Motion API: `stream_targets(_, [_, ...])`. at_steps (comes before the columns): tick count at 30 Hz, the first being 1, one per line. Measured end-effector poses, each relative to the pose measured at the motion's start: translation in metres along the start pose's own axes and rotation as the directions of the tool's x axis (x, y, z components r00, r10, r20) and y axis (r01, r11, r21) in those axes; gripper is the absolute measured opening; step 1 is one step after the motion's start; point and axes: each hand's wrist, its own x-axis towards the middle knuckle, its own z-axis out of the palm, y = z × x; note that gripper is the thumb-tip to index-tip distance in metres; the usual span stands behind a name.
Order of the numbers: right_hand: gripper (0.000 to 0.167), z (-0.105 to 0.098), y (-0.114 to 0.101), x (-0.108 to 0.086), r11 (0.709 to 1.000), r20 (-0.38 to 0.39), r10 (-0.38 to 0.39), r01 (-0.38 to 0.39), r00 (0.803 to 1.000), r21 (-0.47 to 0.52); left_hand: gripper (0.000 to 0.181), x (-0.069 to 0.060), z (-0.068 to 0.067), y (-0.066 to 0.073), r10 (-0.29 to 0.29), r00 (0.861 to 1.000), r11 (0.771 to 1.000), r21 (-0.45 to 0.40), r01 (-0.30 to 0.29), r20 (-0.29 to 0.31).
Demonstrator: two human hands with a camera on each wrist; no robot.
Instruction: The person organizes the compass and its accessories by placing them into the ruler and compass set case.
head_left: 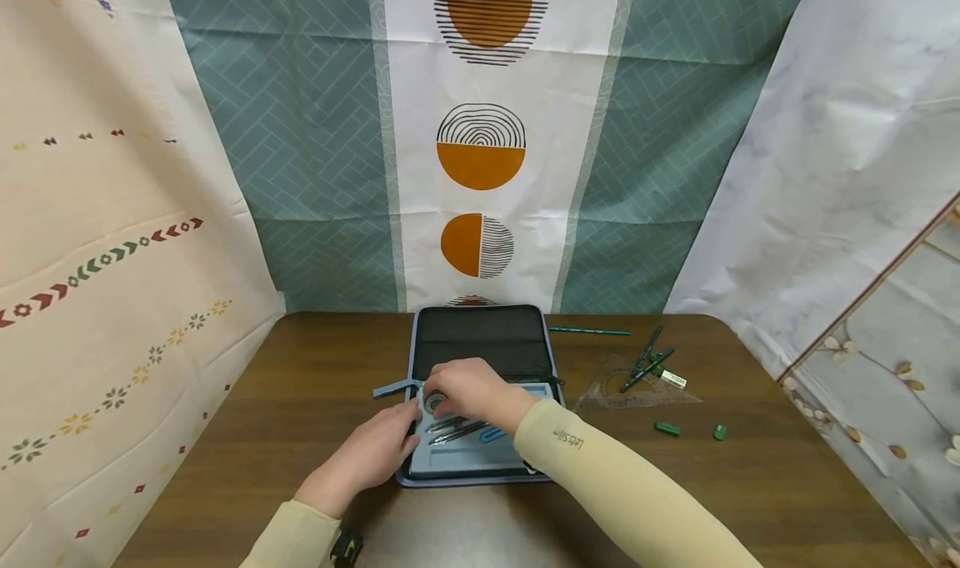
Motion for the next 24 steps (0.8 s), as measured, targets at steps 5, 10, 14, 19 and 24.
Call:
stream_targets(5, [0.037, 0.0, -0.001, -0.001, 1.0, 0.002, 0.0, 0.0, 1.0, -0.003, 0.043, 0.0, 0.0, 0.0, 0.001, 1.0, 1.0, -0.001, -0.001, 0.001])
stream_targets(10, [0.039, 0.001, 0.002, -0.003, 1.0, -0.001, -0.007, 0.007, 1.0, -0.004, 0.036, 0.0, 0.001, 0.0, 0.014, 1.0, 1.0, 0.003, -0.014, -0.005])
stream_targets(14, [0.041, 0.0, 0.006, -0.009, 1.0, -0.02, -0.021, 0.021, 1.0, 0.017, 0.033, -0.001, 0.002, 0.001, 0.021, 1.0, 1.0, 0.003, -0.021, -0.01])
stream_targets(19, [0.041, -0.004, 0.014, -0.019, 0.998, -0.038, 0.006, -0.004, 0.999, 0.057, 0.033, -0.003, 0.002, 0.001, 0.04, 0.999, 0.999, 0.011, -0.04, -0.021])
stream_targets(24, [0.044, -0.009, 0.029, -0.03, 0.997, -0.037, 0.047, -0.044, 0.998, 0.063, 0.032, 0.001, 0.008, -0.008, 0.084, 0.996, 0.996, 0.016, -0.083, -0.044])
